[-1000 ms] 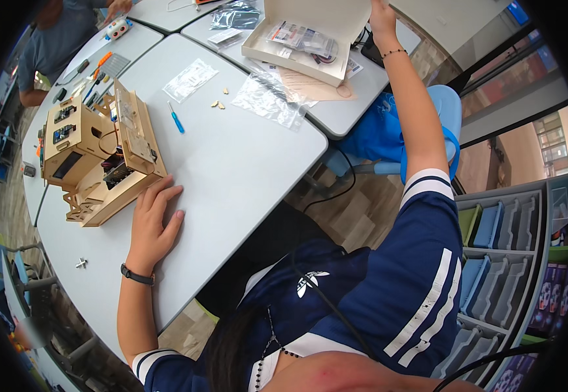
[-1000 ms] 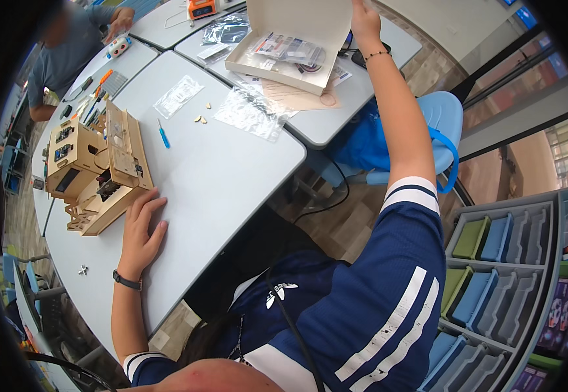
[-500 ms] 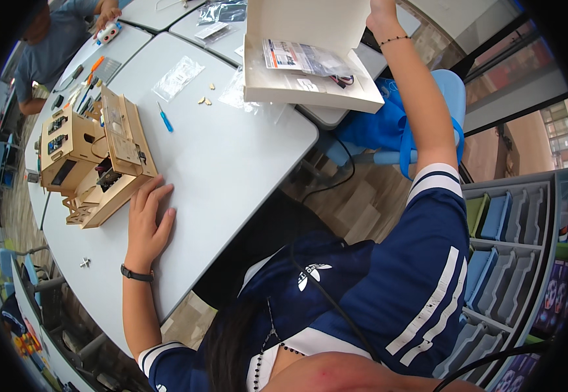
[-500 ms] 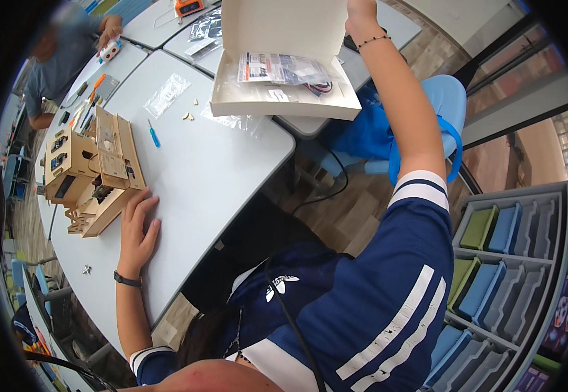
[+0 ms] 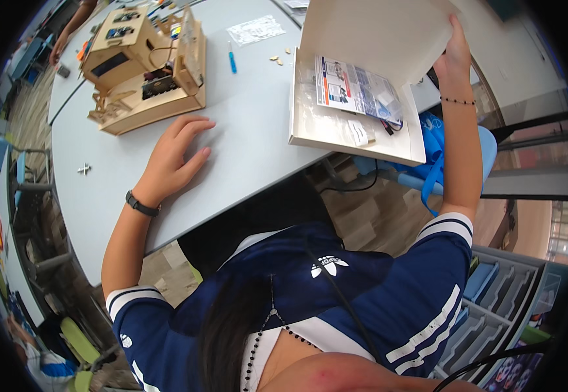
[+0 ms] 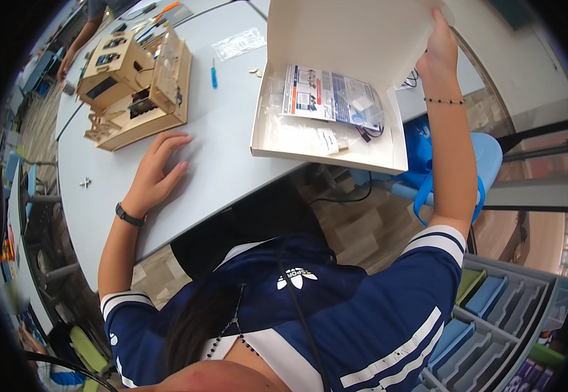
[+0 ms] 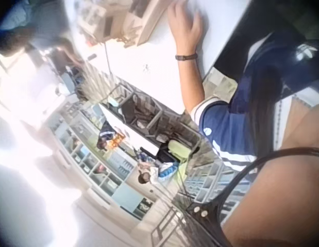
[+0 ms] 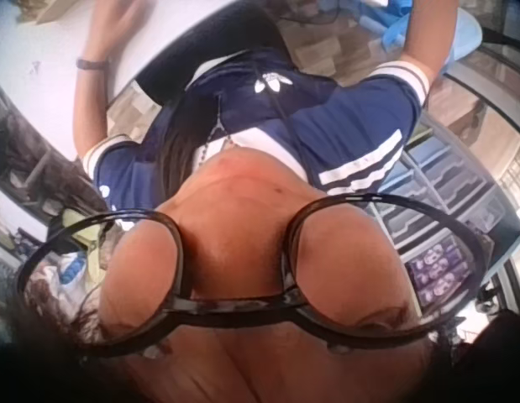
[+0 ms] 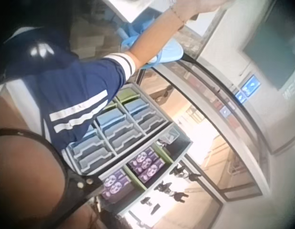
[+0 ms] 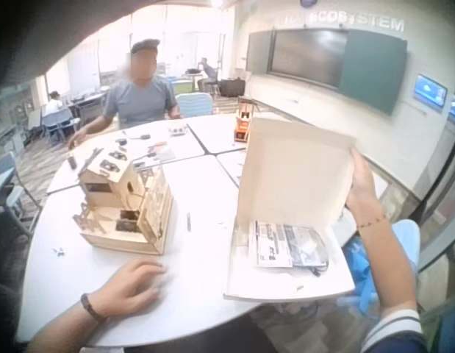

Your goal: The person assembles a small wooden electronic kit by inserting a cylindrical component, connecting wires, and using a screwdriver to secure parts. They then open a white box and remove packaged components and a small robot toy.

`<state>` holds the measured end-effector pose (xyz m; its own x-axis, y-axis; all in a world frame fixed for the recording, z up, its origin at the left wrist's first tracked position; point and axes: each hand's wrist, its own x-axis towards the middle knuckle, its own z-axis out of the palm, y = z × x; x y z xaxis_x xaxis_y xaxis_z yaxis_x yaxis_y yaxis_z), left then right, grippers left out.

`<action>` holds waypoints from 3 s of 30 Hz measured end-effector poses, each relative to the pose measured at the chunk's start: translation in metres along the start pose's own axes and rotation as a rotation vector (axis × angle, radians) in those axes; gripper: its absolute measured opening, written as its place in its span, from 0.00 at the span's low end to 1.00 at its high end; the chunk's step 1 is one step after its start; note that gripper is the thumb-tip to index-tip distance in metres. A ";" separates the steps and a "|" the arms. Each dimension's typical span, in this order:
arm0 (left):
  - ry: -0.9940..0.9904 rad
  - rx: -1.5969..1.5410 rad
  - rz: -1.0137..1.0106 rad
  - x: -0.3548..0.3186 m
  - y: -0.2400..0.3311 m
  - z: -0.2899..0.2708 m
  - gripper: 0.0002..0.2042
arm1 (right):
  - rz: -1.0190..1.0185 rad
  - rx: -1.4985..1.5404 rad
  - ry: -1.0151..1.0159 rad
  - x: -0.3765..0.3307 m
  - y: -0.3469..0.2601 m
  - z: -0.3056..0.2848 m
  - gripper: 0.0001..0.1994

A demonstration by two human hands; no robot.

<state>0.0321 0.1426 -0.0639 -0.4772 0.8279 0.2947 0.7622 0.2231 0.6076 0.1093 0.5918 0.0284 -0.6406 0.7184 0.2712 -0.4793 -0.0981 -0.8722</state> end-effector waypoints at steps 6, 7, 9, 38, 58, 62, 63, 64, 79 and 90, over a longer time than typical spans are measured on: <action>0.021 -0.516 -0.248 -0.004 0.006 0.008 0.23 | 0.122 0.000 -0.093 -0.039 0.006 0.039 0.19; 0.045 -0.684 -0.279 -0.003 0.008 0.014 0.25 | 0.142 0.018 -0.115 -0.046 0.009 0.043 0.19; 0.065 -0.803 -0.249 -0.001 0.012 0.026 0.28 | 0.150 0.011 -0.172 -0.059 0.021 0.058 0.18; 0.961 -0.776 -0.552 -0.116 -0.021 -0.014 0.18 | 0.093 -0.587 -0.812 -0.061 0.095 0.135 0.16; 1.177 -0.639 -0.602 -0.137 -0.038 -0.037 0.21 | 0.138 -1.254 -0.741 0.021 0.169 0.106 0.19; 1.119 -0.615 -0.602 -0.139 -0.035 -0.036 0.22 | 0.210 -1.198 -0.789 0.025 0.173 0.102 0.14; 1.137 -0.628 -0.601 -0.138 -0.037 -0.038 0.22 | 0.185 -1.194 -0.797 0.027 0.175 0.101 0.14; 1.153 -0.651 -0.614 -0.138 -0.037 -0.039 0.22 | 0.173 -1.200 -0.811 0.028 0.177 0.101 0.14; 1.145 -0.614 -0.626 -0.129 -0.038 -0.042 0.21 | 0.369 -0.555 -0.559 0.033 0.161 0.086 0.08; 1.161 -0.635 -0.618 -0.110 -0.026 -0.037 0.22 | 0.184 -0.360 -0.597 -0.005 0.102 0.104 0.12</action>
<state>0.0482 0.0265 -0.0846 -0.9617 -0.2543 0.1019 0.1390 -0.1325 0.9814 0.0014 0.5062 -0.0194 -0.9599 0.2025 0.1938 -0.1707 0.1262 -0.9772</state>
